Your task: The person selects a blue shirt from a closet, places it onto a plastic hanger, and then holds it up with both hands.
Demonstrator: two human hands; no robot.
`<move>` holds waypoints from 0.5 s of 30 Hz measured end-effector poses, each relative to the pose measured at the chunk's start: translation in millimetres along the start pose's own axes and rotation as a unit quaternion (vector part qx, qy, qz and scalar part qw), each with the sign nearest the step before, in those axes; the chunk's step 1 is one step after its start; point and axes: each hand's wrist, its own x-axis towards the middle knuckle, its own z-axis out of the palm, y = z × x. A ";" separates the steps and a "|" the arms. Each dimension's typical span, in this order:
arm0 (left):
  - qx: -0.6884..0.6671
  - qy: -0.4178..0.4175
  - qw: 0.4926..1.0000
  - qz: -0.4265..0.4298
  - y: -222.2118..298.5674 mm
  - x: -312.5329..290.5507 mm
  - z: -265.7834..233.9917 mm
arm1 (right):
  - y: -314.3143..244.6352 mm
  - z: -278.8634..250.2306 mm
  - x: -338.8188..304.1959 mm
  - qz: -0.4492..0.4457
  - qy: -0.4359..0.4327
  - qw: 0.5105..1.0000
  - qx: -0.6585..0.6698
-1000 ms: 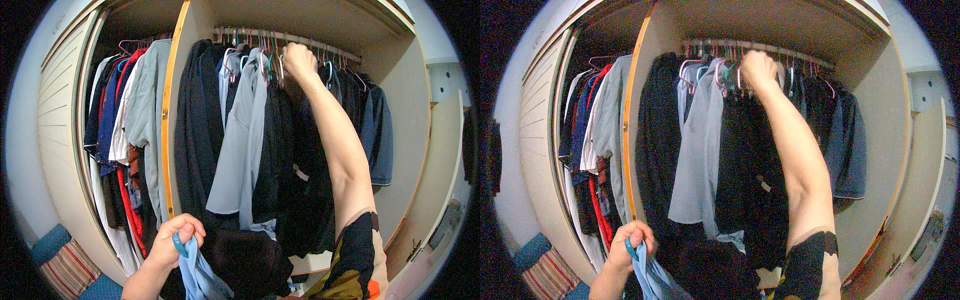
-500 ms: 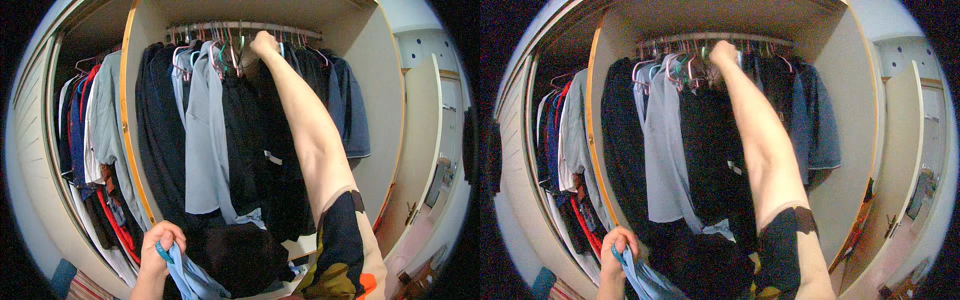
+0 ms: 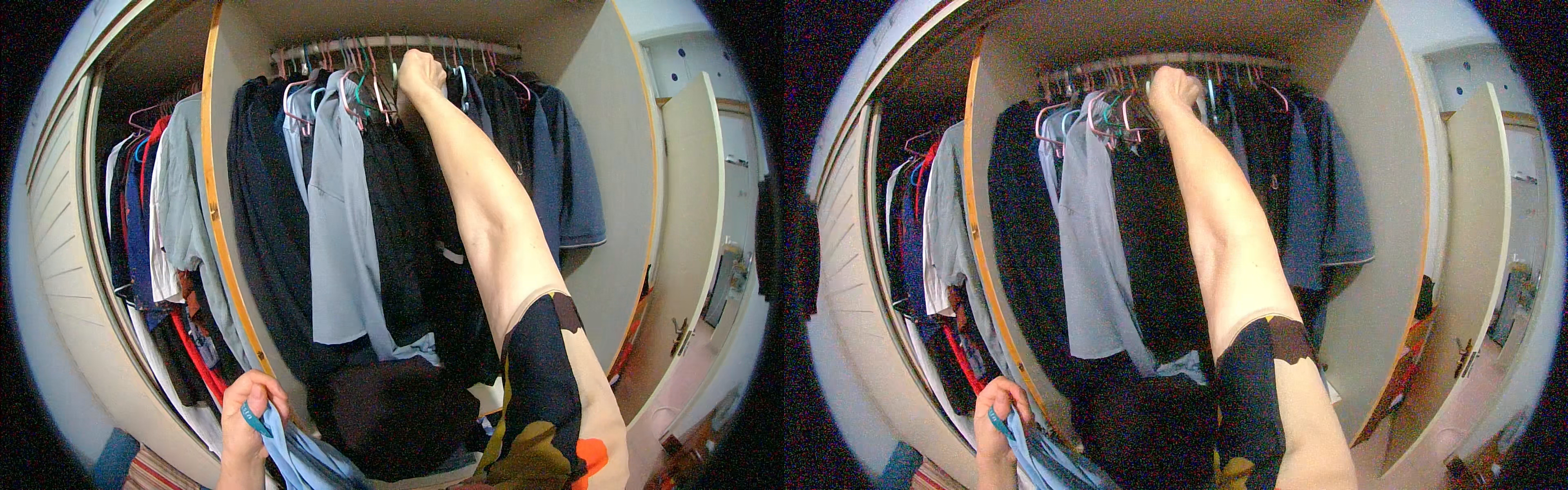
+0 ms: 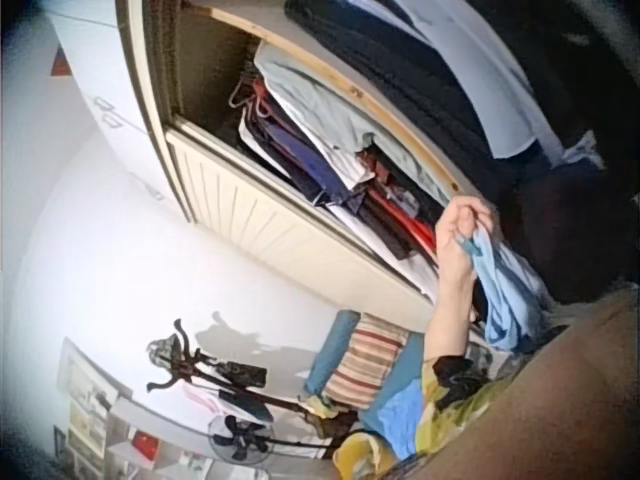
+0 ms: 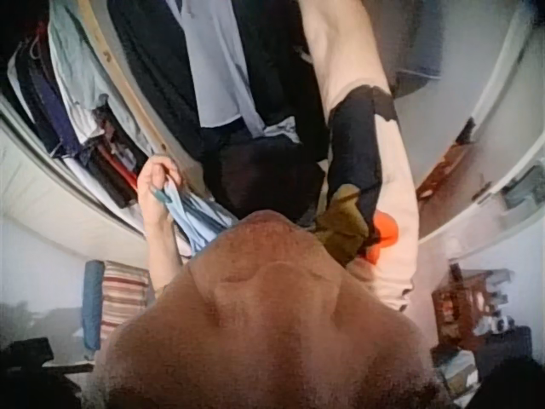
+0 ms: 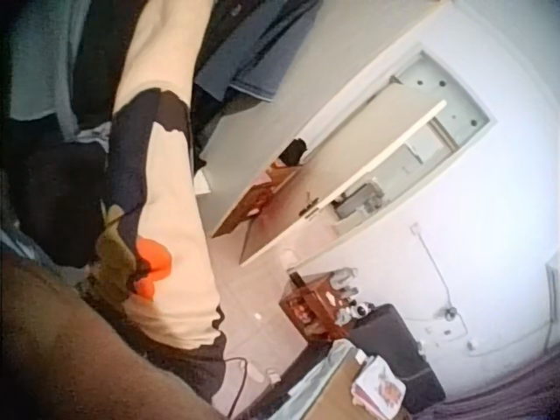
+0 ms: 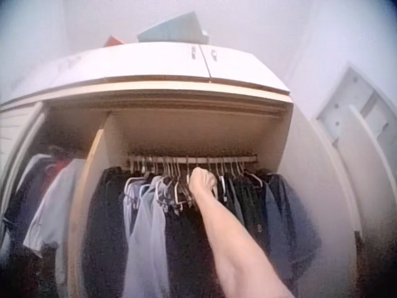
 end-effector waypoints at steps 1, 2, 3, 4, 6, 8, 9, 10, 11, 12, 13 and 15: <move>0.003 0.001 1.000 -0.001 0.9 -0.8 -0.2 | 0.7 -0.8 -0.5 -0.003 -0.003 1.000 -0.005; 0.005 0.001 1.000 -0.002 1.6 -1.6 -0.3 | 1.4 -1.6 -1.0 -0.006 -0.006 1.000 -0.010; 0.006 0.003 1.000 -0.002 2.1 -1.9 -0.6 | 0.5 -4.0 0.1 -0.011 -0.008 1.000 -0.017; 0.007 0.004 1.000 -0.003 2.5 -2.1 -1.1 | 0.3 -6.5 0.9 -0.019 -0.003 1.000 -0.018; 0.009 0.002 1.000 0.002 4.7 -2.2 -1.6 | 1.4 -10.9 -1.0 -0.034 0.005 0.999 -0.023; 0.009 -0.005 1.000 0.011 7.9 -2.6 -1.0 | 2.4 -15.7 -3.7 -0.057 0.016 0.998 -0.026; 0.005 -0.006 1.000 0.012 7.4 -3.8 -1.0 | 2.3 -18.7 -7.5 -0.068 0.021 0.997 -0.027; 0.000 -0.008 1.000 0.008 6.2 -5.1 -0.7 | 2.4 -21.3 -12.3 -0.072 0.033 0.997 -0.022; -0.006 -0.010 1.000 0.003 4.5 -6.2 0.2 | 2.9 -23.7 -17.9 -0.077 0.046 0.996 -0.018; -0.010 -0.012 1.000 0.000 4.1 -7.9 1.2 | 2.2 -28.0 -25.1 -0.081 0.059 0.995 -0.012; -0.010 -0.013 1.000 -0.006 4.8 -9.4 1.8 | 2.3 -33.0 -33.8 -0.097 0.051 0.994 -0.010; -0.011 -0.015 1.000 -0.016 7.6 -13.1 3.0 | 4.2 -46.2 -54.7 -0.083 0.084 0.993 -0.003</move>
